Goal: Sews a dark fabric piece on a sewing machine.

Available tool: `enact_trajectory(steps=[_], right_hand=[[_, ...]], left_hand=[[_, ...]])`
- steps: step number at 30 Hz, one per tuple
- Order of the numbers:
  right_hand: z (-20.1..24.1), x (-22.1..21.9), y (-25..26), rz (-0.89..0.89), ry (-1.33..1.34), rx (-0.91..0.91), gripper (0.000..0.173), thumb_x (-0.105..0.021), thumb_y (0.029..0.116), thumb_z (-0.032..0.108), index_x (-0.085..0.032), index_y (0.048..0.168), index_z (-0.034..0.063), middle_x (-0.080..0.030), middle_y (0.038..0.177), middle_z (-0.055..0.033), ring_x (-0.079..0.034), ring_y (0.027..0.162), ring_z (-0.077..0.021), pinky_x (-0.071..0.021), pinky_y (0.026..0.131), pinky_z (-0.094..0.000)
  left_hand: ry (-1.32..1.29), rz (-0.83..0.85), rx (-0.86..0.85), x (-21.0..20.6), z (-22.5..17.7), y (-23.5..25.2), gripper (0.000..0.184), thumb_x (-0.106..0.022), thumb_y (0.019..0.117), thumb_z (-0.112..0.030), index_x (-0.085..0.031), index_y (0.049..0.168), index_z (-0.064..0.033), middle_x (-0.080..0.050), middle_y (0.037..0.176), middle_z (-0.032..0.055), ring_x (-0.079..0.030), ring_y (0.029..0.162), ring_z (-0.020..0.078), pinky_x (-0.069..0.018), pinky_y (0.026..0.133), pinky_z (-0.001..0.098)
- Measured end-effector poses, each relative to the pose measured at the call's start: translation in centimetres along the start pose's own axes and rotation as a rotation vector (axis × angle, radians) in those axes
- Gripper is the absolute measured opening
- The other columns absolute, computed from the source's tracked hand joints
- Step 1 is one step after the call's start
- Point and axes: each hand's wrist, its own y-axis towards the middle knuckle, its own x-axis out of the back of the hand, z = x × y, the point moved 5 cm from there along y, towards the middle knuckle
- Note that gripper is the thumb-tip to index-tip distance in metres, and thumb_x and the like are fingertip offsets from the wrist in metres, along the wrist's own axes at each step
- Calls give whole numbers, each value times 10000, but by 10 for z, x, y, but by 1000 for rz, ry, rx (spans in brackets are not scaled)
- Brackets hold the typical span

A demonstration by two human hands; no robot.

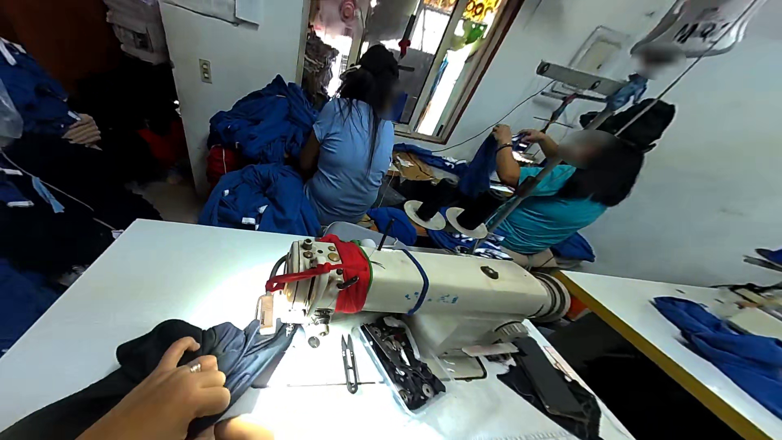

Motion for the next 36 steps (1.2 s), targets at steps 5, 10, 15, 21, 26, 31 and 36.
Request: enact_trajectory(steps=[5,10,15,21,26,31,36], right_hand=[[-30,81,-1,-367,-710,330,292,-609,895,89,-767,1130,17,-750,1180,-140,-700,1159,-297,-548,1012,-431],[-39,93,24,-137,-874,534,83,-672,867,33,-747,899,46,-739,900,-123,-732,962,-279,-573,954,-458],[-39,76,5,-173,-878,612,114,-634,902,58,-729,841,75,-729,832,-98,-741,894,-257,-578,942,-468],[-30,66,-53,-182,-746,426,136,-628,905,35,-761,926,19,-768,935,-137,-746,995,-257,-587,923,-381],[-35,70,-78,-103,-787,362,229,-632,874,-19,-764,1061,-15,-751,1160,-173,-703,1166,-309,-557,1009,-410],[-37,77,-83,-80,-785,369,220,-629,883,-34,-760,1058,-3,-751,1166,-162,-692,1187,-292,-527,1052,-387],[-42,78,-70,-111,-782,361,229,-614,878,-8,-760,1055,2,-747,1181,-164,-684,1202,-290,-518,1063,-380]], left_hand=[[-169,-5,-102,-22,-35,10,213,-590,871,-265,-599,703,-134,-612,697,60,-651,831,302,-350,1044,583],[-184,-27,-163,-27,-64,18,245,-583,899,-276,-591,690,-149,-588,630,30,-626,687,248,-385,1051,515],[-337,-56,-190,-33,-65,24,264,-586,887,-261,-534,652,-152,-547,606,20,-604,664,197,-429,1012,426],[-206,-134,353,-77,-38,29,473,-361,1072,-486,-716,1194,-198,-723,1148,9,-659,1179,194,-362,1119,656],[125,-157,628,-121,-47,18,581,-343,1028,-504,-622,1435,-198,-553,1525,5,-531,1401,266,-220,1170,715],[132,-186,668,-121,-54,17,608,-381,1007,-533,-642,1408,-157,-577,1501,-5,-536,1398,248,-259,1160,705],[83,-108,692,-123,-38,23,613,-351,1017,-554,-601,1455,-205,-520,1553,-45,-441,1473,225,-191,1184,715]])
